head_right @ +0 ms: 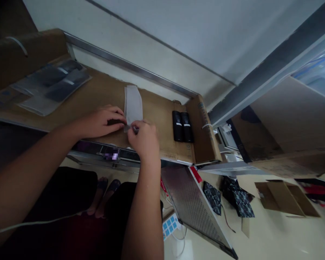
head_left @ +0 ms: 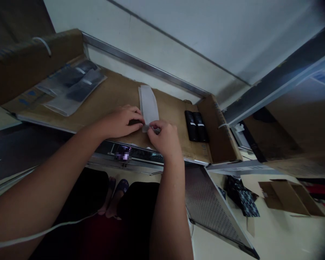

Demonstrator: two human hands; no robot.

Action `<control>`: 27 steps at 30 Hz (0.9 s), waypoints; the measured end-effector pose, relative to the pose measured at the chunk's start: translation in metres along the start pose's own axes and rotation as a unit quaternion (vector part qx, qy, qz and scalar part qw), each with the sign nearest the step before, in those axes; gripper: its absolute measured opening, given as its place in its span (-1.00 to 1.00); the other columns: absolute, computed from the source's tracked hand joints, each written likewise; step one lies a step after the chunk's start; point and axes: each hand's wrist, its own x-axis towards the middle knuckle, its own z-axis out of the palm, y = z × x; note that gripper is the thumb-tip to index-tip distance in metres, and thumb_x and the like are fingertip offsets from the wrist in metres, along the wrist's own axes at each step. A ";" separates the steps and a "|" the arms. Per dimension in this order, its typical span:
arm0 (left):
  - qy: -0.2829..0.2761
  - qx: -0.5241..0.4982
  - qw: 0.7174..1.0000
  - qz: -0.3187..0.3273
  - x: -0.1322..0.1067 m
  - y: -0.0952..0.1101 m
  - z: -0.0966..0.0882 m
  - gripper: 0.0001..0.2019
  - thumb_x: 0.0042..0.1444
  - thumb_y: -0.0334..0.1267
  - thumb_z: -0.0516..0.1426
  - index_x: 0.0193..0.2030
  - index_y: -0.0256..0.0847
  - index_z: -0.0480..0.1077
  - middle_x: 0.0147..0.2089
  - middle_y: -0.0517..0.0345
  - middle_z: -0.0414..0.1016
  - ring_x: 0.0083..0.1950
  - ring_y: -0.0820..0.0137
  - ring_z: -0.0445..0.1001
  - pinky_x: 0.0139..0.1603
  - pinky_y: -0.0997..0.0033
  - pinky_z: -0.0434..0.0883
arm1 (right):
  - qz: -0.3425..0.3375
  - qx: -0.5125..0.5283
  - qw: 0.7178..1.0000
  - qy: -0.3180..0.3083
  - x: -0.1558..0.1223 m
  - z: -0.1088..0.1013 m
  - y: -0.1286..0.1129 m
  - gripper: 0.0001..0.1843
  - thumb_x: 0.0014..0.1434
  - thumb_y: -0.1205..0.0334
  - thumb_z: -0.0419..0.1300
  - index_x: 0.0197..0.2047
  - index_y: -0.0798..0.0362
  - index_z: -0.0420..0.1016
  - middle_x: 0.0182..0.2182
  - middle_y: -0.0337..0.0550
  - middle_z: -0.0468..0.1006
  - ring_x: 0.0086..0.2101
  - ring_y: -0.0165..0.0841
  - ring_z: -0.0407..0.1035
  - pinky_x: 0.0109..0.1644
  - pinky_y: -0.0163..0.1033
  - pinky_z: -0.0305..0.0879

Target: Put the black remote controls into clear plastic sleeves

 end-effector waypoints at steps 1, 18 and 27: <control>0.008 -0.004 1.000 -0.004 0.000 0.000 0.000 -0.74 0.29 -0.12 0.11 -0.09 -0.08 0.62 0.03 0.04 0.55 0.10 0.15 0.49 0.19 0.11 0.37 | -0.005 0.007 1.000 -0.010 -0.001 -0.001 -0.001 -0.85 0.19 0.32 0.26 -0.25 0.01 0.70 -0.29 -0.13 0.66 -0.22 -0.26 0.50 -0.04 -0.18 0.34; 0.023 0.095 0.994 -0.041 0.085 -0.038 0.014 -0.73 0.34 -0.23 0.03 -0.04 -0.24 0.53 0.12 -0.06 0.52 0.20 0.18 0.39 0.40 0.06 0.23 | 0.008 0.059 0.998 -0.033 -0.001 0.005 -0.001 -0.89 0.28 0.22 0.29 -0.30 -0.02 0.62 -0.31 -0.20 0.62 -0.20 -0.30 0.45 -0.06 -0.21 0.28; 0.111 0.064 0.961 -0.244 0.133 -0.070 -0.002 -0.70 0.27 -0.18 0.17 0.05 -0.30 0.50 0.09 -0.01 0.54 -0.01 0.32 0.35 0.16 0.21 0.32 | 0.014 0.045 0.999 -0.023 0.001 0.011 0.005 -0.81 0.35 0.11 0.27 -0.28 -0.04 0.64 -0.27 -0.16 0.64 -0.16 -0.26 0.46 0.00 -0.15 0.26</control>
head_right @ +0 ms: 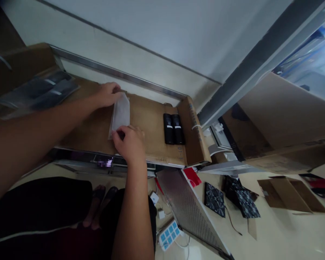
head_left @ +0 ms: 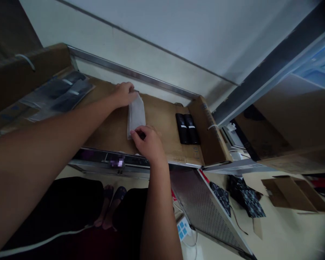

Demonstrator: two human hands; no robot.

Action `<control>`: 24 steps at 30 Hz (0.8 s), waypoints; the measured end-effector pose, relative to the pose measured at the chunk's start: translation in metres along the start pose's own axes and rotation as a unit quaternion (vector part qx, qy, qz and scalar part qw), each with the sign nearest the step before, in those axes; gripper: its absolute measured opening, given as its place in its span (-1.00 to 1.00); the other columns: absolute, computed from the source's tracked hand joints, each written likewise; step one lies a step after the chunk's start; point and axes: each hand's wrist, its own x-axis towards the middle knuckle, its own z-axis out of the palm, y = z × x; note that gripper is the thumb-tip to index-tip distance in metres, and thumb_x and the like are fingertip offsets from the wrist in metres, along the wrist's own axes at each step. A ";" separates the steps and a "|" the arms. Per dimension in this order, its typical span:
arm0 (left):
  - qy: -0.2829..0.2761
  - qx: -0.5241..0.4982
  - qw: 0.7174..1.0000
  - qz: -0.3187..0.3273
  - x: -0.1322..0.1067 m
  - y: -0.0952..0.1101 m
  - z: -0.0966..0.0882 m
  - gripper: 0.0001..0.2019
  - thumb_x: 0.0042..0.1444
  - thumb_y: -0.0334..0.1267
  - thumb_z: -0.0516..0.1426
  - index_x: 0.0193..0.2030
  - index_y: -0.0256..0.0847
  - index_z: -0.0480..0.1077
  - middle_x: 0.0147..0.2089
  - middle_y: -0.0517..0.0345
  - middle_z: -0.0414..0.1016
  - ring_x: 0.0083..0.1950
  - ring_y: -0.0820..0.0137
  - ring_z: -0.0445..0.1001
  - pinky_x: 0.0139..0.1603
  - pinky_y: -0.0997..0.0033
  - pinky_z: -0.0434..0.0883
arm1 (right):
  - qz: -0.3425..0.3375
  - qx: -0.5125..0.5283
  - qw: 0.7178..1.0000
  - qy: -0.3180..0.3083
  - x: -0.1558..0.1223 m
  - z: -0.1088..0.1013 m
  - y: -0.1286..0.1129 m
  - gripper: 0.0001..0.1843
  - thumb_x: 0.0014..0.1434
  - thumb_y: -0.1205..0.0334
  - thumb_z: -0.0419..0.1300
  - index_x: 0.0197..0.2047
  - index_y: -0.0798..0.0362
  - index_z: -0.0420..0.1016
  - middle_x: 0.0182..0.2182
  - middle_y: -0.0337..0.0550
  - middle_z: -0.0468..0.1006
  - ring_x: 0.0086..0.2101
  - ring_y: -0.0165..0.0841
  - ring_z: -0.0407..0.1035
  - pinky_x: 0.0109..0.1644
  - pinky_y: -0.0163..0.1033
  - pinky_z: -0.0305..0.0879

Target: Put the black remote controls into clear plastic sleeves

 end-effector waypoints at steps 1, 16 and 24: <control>-0.022 0.003 1.000 -0.014 0.010 0.003 -0.001 -0.71 0.26 -0.15 0.19 -0.02 -0.32 0.52 0.02 0.00 0.57 -0.07 0.35 0.33 0.11 0.22 0.33 | 0.001 -0.003 1.000 0.000 0.000 0.000 0.000 -0.81 0.35 0.11 0.27 -0.28 -0.04 0.64 -0.27 -0.16 0.64 -0.16 -0.26 0.46 0.00 -0.15 0.26; -0.068 -0.081 0.994 -0.024 0.054 0.026 -0.005 -0.68 0.14 -0.11 0.32 -0.06 -0.28 0.55 -0.23 0.34 0.57 -0.28 0.58 0.26 -0.13 0.50 0.28 | -0.010 -0.011 1.000 -0.008 0.001 0.001 0.003 -0.83 0.34 0.10 0.29 -0.28 -0.04 0.60 -0.26 -0.15 0.64 -0.17 -0.25 0.44 -0.03 -0.14 0.23; -0.074 0.003 0.989 0.131 -0.006 0.025 0.004 -0.77 0.34 -0.26 0.09 -0.01 -0.21 0.55 0.12 0.06 0.57 0.15 0.29 0.41 0.28 0.21 0.27 | -0.022 -0.001 1.000 0.011 -0.001 0.000 0.000 -0.76 0.37 0.06 0.24 -0.29 -0.03 0.63 -0.30 -0.16 0.62 -0.17 -0.27 0.44 -0.01 -0.17 0.25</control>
